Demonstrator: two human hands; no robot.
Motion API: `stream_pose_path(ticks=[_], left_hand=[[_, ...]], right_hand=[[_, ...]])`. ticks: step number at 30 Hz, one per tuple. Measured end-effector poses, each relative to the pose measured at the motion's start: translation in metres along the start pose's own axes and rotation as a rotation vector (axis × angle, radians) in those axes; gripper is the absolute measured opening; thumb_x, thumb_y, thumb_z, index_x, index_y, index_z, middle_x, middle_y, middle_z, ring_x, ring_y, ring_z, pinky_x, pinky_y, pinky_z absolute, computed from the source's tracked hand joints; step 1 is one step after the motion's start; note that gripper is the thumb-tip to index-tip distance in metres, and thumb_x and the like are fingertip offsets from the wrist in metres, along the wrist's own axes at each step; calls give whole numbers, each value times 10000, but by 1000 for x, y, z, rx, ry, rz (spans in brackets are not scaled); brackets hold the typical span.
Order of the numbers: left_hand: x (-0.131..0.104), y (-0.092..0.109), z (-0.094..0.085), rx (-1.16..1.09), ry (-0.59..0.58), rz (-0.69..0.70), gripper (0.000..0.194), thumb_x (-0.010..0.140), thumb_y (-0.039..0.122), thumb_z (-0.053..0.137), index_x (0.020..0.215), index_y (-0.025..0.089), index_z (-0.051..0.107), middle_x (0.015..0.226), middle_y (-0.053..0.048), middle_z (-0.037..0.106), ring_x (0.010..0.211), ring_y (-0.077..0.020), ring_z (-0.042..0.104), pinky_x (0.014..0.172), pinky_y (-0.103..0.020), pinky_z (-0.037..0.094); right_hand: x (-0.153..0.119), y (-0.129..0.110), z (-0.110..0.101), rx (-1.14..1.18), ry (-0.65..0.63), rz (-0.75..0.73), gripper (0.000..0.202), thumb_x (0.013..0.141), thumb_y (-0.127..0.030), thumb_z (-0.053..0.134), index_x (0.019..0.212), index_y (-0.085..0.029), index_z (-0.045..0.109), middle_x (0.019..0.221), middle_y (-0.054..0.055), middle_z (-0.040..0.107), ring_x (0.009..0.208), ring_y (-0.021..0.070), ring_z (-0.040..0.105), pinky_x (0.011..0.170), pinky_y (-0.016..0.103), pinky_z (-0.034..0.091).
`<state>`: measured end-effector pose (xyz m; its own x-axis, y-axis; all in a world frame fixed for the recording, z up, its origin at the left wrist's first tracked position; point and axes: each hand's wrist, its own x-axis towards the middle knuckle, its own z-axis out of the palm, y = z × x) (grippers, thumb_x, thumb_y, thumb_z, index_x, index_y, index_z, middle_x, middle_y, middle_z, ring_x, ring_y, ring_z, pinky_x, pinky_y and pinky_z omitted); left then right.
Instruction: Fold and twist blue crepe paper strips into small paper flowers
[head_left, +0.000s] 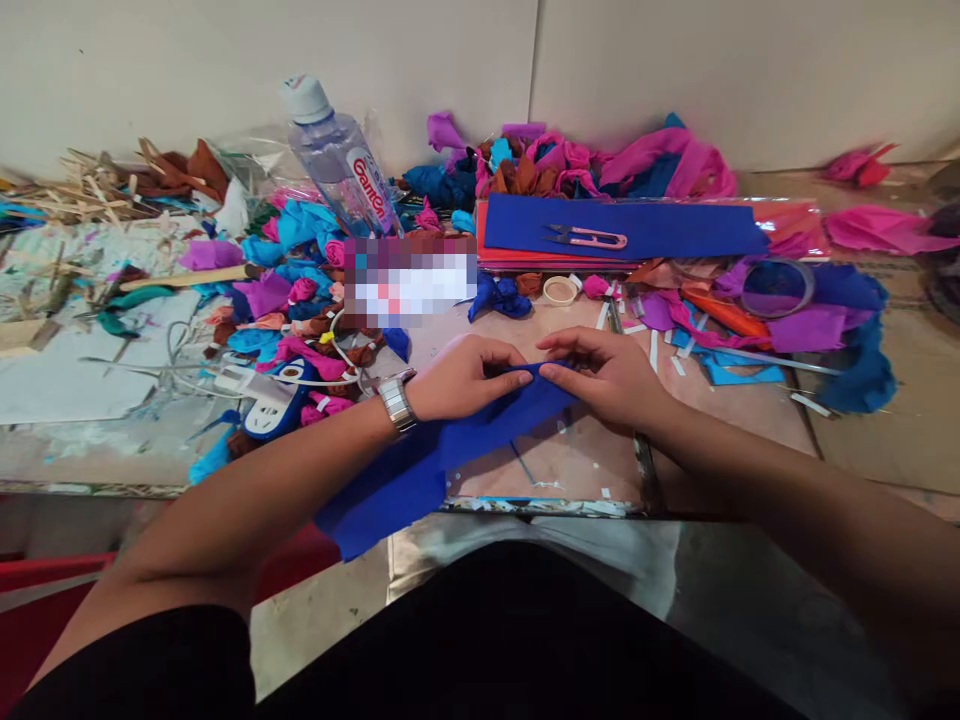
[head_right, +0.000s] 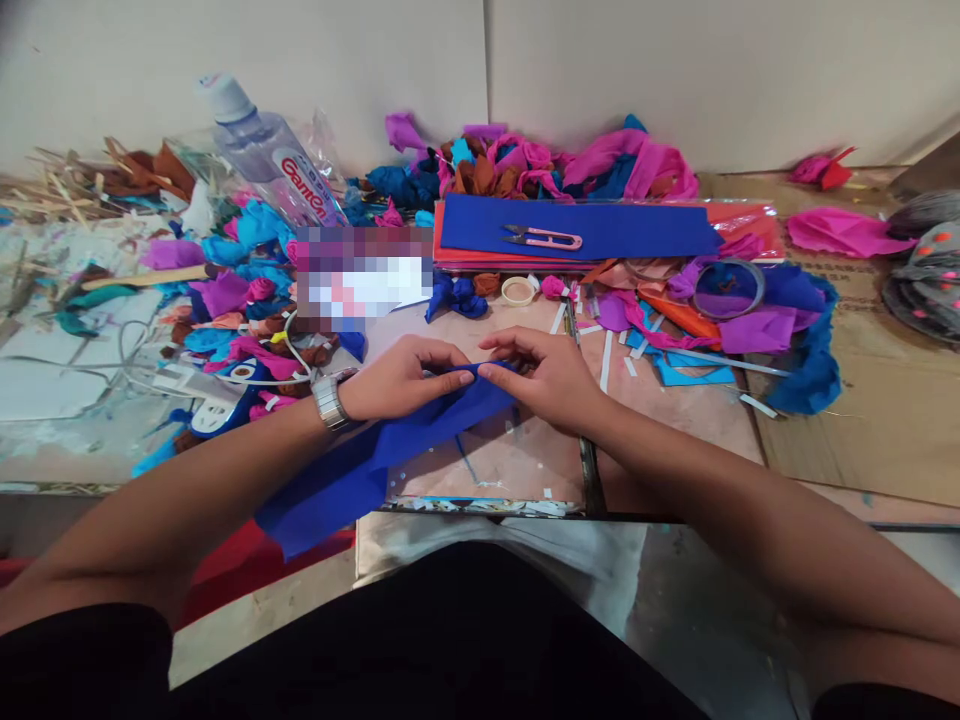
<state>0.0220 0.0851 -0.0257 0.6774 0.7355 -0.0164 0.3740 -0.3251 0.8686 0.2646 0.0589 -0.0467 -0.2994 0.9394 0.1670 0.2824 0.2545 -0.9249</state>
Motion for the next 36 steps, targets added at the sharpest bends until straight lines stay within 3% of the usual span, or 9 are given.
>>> stream_pose_path(ticks=[4,9,15,19,21,26,30,32,36], left_hand=[[0,-1,-3,4,-67,-1,359,966,475,681,1105,155,768,895,-25,764,734,-138,638,679,-254,491],[-1,8,-19,96,-148,-16,458,911,495,758,1215,156,709,1112,-64,789,931,-206,731,846,-310,566],[-11,22,-39,429,-256,-69,815,838,543,809,1511,182,524,1448,-144,678,1248,-312,701,1026,-366,542],[-19,28,-54,707,-424,-180,792,832,561,798,1493,206,546,1261,-128,758,1079,-323,750,911,-365,543],[-20,29,-62,775,-450,-221,742,822,593,794,1440,234,592,1129,-91,783,951,-303,756,843,-356,528],[-18,22,-79,925,-303,-327,710,821,719,735,1357,262,639,1021,-70,780,880,-292,740,797,-344,492],[-17,17,-74,959,-238,-320,778,833,803,669,1374,245,625,1019,-81,782,908,-310,744,818,-362,513],[-15,17,-63,888,-184,-243,772,888,811,599,1400,233,610,1092,-96,782,959,-313,751,860,-381,532],[-10,17,-32,693,45,47,653,1002,625,591,1482,183,561,1430,-152,668,1274,-318,671,1069,-423,511]], right_hand=[[3,1,-1,29,-47,68,280,859,-438,830,1042,-225,834,944,60,831,819,224,748,725,350,590],[14,6,-16,2,101,99,211,824,-404,844,940,-226,838,877,50,809,734,197,697,642,322,546],[24,18,-34,-52,212,128,243,839,-372,827,1028,-221,852,930,63,823,797,216,725,674,329,552],[24,22,-32,-190,85,81,201,860,-318,802,1029,-235,872,959,68,845,838,255,763,752,390,582],[24,22,-30,-257,38,71,159,867,-298,795,991,-249,880,964,67,853,869,280,779,797,426,591],[25,21,-29,-321,79,80,158,881,-294,775,995,-252,877,965,59,853,860,278,772,793,427,580],[25,18,-29,-288,124,66,161,875,-281,761,983,-225,866,943,58,842,833,248,752,755,382,562],[23,14,-26,-253,95,57,160,873,-294,764,977,-223,862,943,56,843,826,241,752,746,371,561],[13,5,-13,-143,13,34,195,898,-353,756,1020,-236,853,962,46,848,811,228,758,752,361,579]])
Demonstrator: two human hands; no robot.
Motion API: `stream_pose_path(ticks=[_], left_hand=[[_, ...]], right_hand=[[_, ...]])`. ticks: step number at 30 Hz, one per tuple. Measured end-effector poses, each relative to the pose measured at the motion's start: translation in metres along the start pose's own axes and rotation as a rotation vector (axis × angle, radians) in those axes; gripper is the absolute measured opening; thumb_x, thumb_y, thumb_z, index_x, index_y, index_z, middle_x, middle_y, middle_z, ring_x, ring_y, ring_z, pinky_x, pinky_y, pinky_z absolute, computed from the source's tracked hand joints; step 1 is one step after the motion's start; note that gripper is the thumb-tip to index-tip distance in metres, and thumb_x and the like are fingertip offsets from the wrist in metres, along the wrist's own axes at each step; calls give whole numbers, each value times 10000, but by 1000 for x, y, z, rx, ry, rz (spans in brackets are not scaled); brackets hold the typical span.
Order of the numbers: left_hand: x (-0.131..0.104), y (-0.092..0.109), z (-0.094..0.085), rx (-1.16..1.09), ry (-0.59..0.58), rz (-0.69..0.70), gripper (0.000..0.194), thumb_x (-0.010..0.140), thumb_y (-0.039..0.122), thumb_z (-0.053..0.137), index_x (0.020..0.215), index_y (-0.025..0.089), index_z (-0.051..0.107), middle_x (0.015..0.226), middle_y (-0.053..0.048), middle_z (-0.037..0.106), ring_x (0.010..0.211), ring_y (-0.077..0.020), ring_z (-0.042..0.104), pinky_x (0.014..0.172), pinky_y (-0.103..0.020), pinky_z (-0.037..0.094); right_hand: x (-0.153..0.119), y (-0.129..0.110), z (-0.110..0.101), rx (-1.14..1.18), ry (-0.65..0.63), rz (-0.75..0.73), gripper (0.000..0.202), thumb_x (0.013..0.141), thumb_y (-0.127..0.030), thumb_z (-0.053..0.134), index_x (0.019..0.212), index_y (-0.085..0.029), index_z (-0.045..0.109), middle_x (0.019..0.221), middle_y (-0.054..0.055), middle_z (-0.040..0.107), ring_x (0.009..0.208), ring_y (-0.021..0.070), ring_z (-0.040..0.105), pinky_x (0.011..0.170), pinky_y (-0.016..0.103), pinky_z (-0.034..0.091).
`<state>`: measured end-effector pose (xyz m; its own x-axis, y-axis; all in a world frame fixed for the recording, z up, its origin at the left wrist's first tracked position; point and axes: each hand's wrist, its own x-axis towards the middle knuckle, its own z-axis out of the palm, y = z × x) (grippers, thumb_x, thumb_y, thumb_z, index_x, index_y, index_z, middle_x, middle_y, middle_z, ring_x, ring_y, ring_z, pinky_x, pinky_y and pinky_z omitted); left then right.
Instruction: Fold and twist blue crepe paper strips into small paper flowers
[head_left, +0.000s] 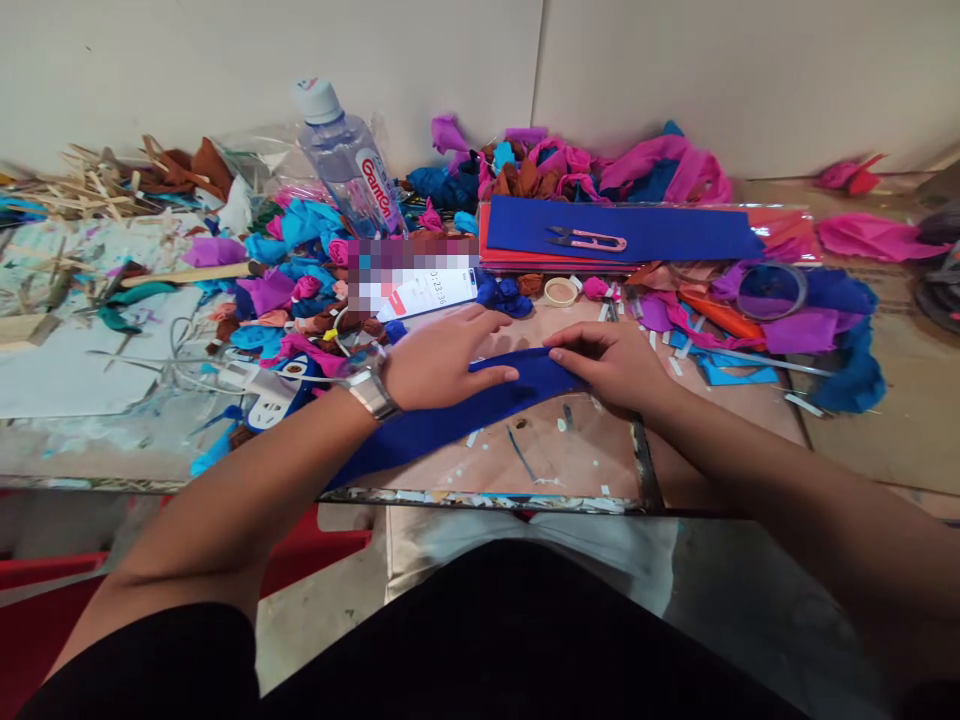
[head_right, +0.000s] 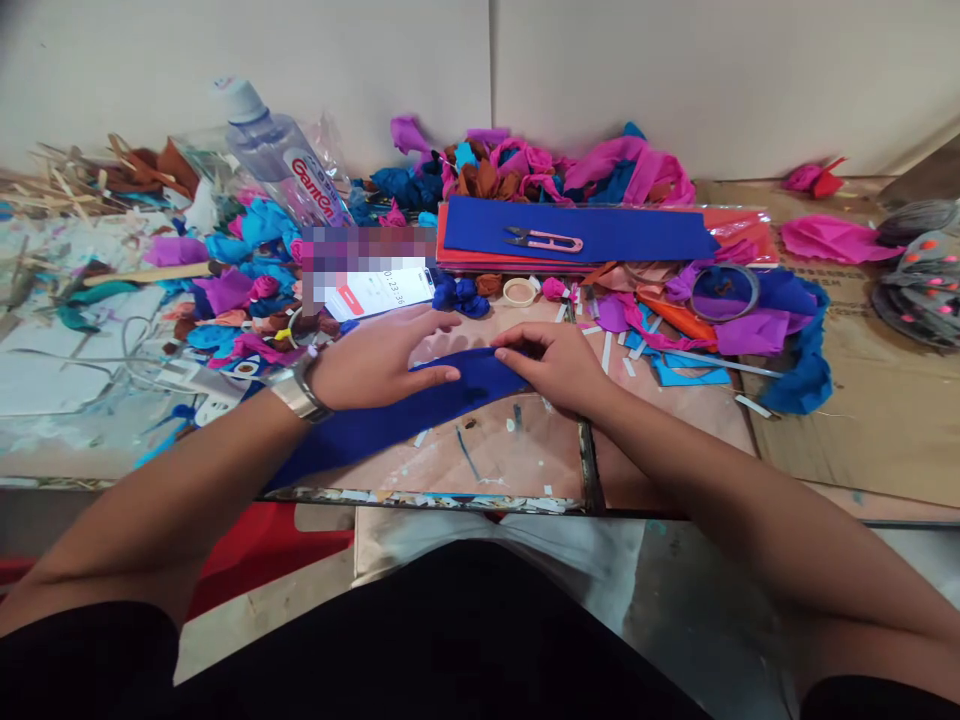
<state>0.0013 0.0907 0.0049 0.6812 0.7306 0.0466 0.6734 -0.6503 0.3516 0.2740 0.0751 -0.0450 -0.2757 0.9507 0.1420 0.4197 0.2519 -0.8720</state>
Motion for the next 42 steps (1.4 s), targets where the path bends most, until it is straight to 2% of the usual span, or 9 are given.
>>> stream_pose_path(ticks=[3,7,13,17,26,30,36,39,42], left_hand=[[3,12,21,-119,69,91,494,1039,499,590,1396,159,631,1381,-136,705,1275,-285,664,1102,-412,494],[5,16,38,-192,62,48,329,1082,421,514,1169,206,747,1090,-62,796,1013,-236,722,928,-373,515],[13,15,33,-265,-3,29,379,1075,432,479,998,189,760,840,-32,744,768,-181,641,743,-328,450],[24,14,25,-278,-20,34,384,1059,441,481,947,184,743,823,-25,730,747,-172,616,727,-318,439],[12,-3,-11,-323,-237,-70,373,927,525,684,1053,177,727,989,-20,772,852,-180,678,785,-287,502],[-6,-19,-47,-157,-299,-127,412,915,557,679,1120,204,738,1087,-54,785,933,-222,707,850,-323,529],[-17,-57,-101,187,-321,-222,459,977,581,559,1086,187,768,937,-42,783,815,-193,645,847,-333,515],[-16,-69,-105,373,-296,-227,475,1031,556,496,1126,174,761,923,-45,754,832,-183,597,940,-385,519],[-14,-60,-94,502,-249,-271,365,1020,346,501,1266,204,730,979,-80,735,922,-257,642,969,-453,531]], right_hand=[[-8,-8,8,0,-19,-44,210,913,-364,750,1047,-237,849,995,54,851,840,233,763,795,374,597],[-12,-14,10,-55,-7,-88,222,925,-367,750,1070,-230,847,1010,59,848,862,230,762,809,362,595],[-7,-9,5,-68,4,-48,219,913,-420,760,977,-225,836,917,52,831,782,218,723,721,342,552],[-2,-5,0,-39,33,-28,210,899,-414,747,907,-216,817,826,41,799,704,195,672,656,327,508],[15,15,-21,143,209,106,279,857,-478,792,906,-203,790,735,19,701,635,157,580,561,288,455],[21,18,-26,273,267,187,327,801,-526,839,868,-216,757,666,5,645,568,151,536,482,277,451],[17,14,-11,230,224,139,270,826,-476,797,896,-219,752,677,-4,661,569,137,527,498,263,396],[13,7,0,224,149,125,238,831,-445,775,903,-220,750,696,3,686,582,150,566,511,271,424],[11,2,6,212,146,96,200,838,-406,754,893,-215,742,725,13,703,615,166,603,546,285,457]])
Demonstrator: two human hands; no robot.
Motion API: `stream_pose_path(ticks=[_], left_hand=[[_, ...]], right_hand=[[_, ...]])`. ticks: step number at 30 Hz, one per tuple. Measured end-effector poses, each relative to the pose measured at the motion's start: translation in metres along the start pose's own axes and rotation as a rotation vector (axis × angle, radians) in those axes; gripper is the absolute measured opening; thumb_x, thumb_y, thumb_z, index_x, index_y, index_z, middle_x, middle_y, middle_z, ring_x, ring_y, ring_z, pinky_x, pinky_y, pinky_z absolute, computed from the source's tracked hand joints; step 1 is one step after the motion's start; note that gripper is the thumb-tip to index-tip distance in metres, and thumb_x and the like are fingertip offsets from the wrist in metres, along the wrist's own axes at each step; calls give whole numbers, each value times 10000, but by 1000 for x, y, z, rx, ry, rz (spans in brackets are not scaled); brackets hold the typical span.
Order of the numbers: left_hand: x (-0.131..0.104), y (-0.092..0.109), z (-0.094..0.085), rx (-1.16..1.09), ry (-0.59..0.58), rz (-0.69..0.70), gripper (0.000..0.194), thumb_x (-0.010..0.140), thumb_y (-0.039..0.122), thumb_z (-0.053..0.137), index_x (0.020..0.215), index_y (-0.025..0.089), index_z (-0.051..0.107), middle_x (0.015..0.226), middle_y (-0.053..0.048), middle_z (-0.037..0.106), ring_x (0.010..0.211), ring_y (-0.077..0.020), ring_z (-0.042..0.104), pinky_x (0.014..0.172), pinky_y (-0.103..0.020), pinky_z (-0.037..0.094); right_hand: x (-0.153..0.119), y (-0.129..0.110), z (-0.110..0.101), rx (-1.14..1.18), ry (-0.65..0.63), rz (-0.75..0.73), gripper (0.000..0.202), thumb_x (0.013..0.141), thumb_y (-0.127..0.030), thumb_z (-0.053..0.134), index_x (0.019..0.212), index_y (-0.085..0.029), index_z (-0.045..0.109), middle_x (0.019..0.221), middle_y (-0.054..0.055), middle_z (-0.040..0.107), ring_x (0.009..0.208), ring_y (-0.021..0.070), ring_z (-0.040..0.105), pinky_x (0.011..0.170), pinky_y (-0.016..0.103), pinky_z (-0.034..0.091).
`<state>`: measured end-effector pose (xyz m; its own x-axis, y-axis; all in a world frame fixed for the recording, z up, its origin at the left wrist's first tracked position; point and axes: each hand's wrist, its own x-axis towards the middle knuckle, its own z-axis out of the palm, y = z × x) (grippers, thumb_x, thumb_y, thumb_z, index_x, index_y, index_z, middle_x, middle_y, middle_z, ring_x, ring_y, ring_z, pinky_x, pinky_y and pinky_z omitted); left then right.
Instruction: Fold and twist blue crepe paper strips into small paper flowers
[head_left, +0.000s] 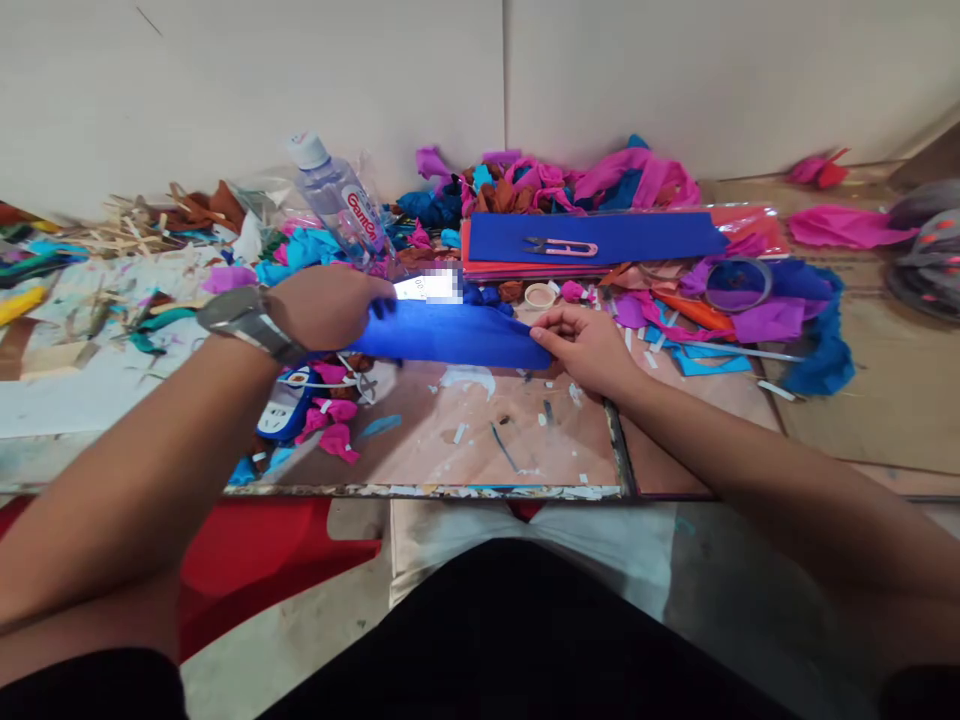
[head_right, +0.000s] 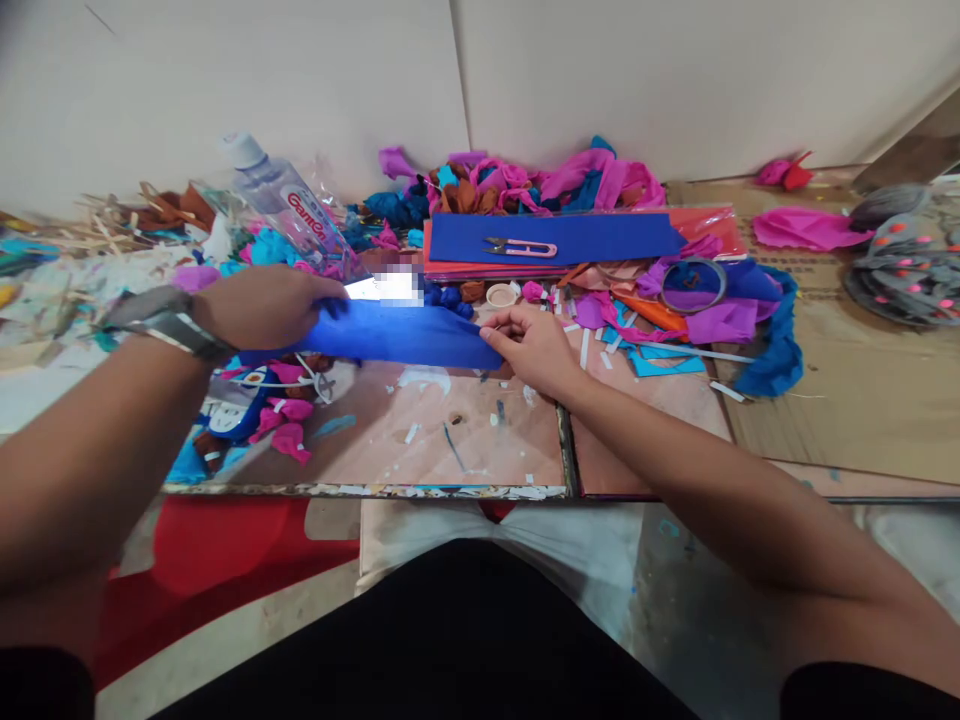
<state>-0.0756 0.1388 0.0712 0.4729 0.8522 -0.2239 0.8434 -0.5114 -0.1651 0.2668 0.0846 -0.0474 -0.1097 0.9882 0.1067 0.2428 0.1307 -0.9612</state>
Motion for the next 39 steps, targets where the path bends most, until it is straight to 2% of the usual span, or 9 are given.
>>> stream_pose_path(ticks=[2,4,8,10,13,16,23,29,39], left_hand=[[-1,23,2,-16,76,43,430,924,202,535,1316,162,707,1163,-141,732,1081,-326,663,1010,-485,526],[0,52,5,-100,254,117,462,911,169,493,1327,164,695,1340,-163,673,1246,-350,623,1090,-499,498],[21,111,24,-428,544,318,415,990,297,499,1366,183,632,1391,-142,644,1311,-289,588,1164,-452,460],[39,132,38,-529,553,376,425,1006,348,517,1368,147,614,1374,-165,659,1292,-287,597,1152,-444,462],[62,149,54,-602,433,433,409,1056,399,469,1326,141,634,1282,-156,719,1172,-276,658,1059,-421,500],[72,153,61,-703,402,424,383,1078,418,451,1262,164,672,1210,-117,758,1073,-246,693,971,-381,514],[70,144,65,-807,350,327,348,1067,408,499,1033,177,758,955,-46,789,838,-185,687,787,-320,472],[65,145,70,-841,376,311,336,1064,400,517,1014,186,771,953,-46,800,866,-193,705,828,-334,474],[60,147,60,-842,362,314,378,1074,410,495,959,174,767,872,-34,778,765,-166,663,745,-315,448]], right_hand=[[0,-1,1,-40,14,-27,185,845,-386,743,887,-206,742,747,22,715,644,172,616,576,293,465],[0,0,0,-75,17,-44,183,861,-377,726,891,-198,746,770,31,728,667,176,626,608,301,474],[2,4,-3,-145,-8,-106,170,882,-360,711,893,-195,750,799,35,744,690,177,630,650,309,481],[3,7,-5,-166,-46,-136,155,886,-352,708,894,-203,748,777,24,735,679,176,618,637,304,471],[4,9,-11,-197,-89,-191,143,889,-348,710,882,-208,743,785,22,734,705,180,618,656,305,473],[5,8,-17,-229,-93,-200,166,899,-365,715,885,-204,753,808,29,739,708,178,615,657,308,465],[3,7,-20,-211,-123,-140,166,916,-378,709,917,-218,755,818,29,747,709,183,645,665,315,498],[0,5,-20,-146,-136,-94,212,888,-438,767,946,-233,764,858,42,782,750,206,694,679,332,538],[-4,5,-21,-212,-179,-131,257,907,-442,721,887,-189,760,741,17,712,629,155,578,585,298,426]])
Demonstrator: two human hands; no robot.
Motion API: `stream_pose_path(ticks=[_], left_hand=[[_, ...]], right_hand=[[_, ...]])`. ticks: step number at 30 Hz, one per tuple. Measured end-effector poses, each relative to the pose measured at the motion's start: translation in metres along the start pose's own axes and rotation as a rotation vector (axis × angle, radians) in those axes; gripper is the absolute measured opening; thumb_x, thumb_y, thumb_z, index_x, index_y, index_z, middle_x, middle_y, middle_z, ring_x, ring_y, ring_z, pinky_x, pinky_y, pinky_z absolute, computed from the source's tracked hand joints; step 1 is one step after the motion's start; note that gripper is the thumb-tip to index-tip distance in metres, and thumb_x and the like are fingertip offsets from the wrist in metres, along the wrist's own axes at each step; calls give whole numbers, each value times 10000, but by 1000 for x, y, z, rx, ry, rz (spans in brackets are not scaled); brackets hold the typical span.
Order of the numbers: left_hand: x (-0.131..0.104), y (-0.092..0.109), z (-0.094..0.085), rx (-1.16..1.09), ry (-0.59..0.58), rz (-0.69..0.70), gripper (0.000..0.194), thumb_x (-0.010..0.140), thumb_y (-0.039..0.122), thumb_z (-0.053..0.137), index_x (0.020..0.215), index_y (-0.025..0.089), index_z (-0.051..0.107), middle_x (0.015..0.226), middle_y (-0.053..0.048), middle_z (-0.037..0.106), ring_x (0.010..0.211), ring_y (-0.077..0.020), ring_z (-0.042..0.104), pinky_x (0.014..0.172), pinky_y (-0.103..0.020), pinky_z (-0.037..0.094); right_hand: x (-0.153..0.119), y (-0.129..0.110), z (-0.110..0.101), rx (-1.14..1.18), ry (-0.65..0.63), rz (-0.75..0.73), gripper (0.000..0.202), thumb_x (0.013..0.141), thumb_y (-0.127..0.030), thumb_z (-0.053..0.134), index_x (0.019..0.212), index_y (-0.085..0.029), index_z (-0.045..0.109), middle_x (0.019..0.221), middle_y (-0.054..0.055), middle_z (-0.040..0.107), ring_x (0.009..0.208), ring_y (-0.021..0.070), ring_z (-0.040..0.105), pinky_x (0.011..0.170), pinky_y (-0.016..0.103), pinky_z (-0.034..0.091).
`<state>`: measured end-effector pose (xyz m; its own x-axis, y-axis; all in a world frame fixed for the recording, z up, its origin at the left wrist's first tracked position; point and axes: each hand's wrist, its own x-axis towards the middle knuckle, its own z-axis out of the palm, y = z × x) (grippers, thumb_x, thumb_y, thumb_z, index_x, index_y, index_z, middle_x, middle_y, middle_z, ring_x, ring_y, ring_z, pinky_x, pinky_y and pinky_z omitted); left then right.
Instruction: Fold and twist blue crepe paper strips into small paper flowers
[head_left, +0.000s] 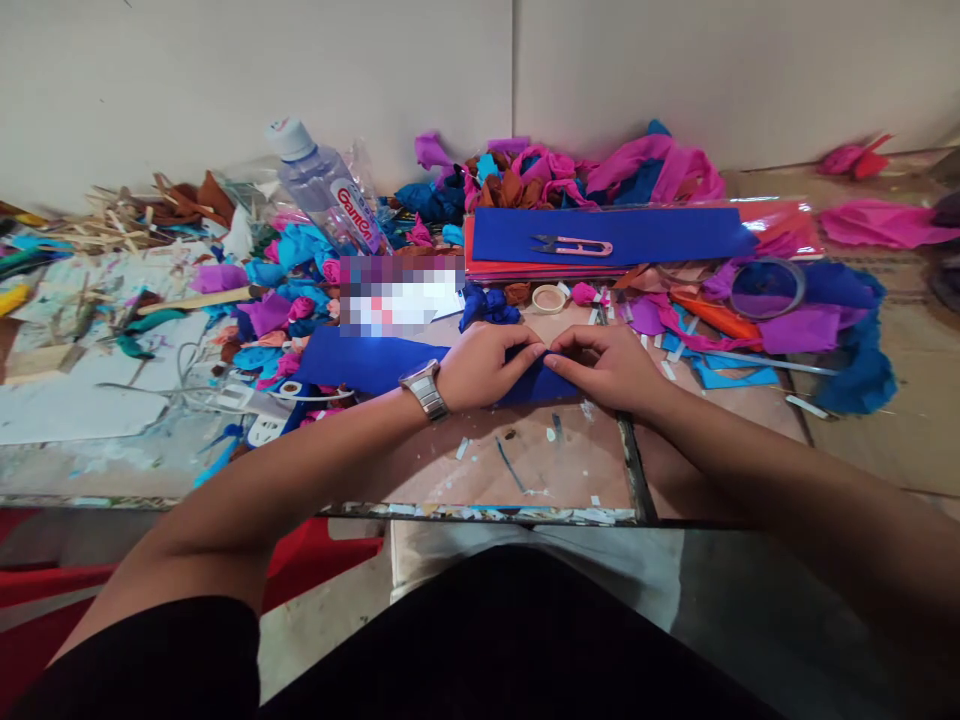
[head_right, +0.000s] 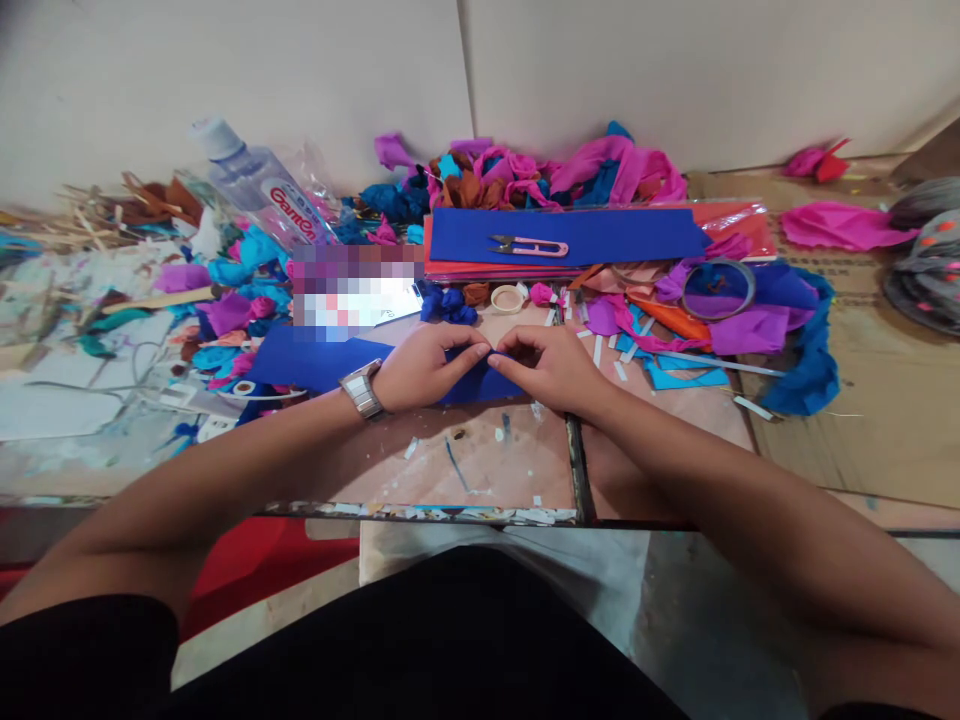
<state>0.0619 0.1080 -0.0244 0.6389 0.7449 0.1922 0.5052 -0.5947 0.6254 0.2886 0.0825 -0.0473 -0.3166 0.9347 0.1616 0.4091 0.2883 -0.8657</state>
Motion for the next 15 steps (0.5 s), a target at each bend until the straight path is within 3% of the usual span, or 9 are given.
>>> stream_pose_path(ticks=[7,11,15], left_hand=[[2,-19,7,20,73,40,315,1045,420,554,1056,181,759,1004,-50,806,882,-197,724,840,-333,519],[-7,-17,14,11,212,101,308,1033,388,591,1214,172,716,1132,-90,796,1023,-214,740,946,-354,546],[-11,-13,18,40,221,124,276,1059,386,569,1081,187,759,1044,-71,811,963,-202,745,910,-343,542]], right_hand=[[4,6,-8,-163,64,-71,219,910,-382,709,891,-177,783,782,45,756,678,183,623,640,320,434],[3,7,-6,-177,12,-84,243,924,-403,696,904,-176,781,768,39,750,644,172,608,615,314,420],[2,6,-2,-149,-44,-109,259,936,-426,690,922,-183,780,752,26,741,645,167,609,622,307,428]])
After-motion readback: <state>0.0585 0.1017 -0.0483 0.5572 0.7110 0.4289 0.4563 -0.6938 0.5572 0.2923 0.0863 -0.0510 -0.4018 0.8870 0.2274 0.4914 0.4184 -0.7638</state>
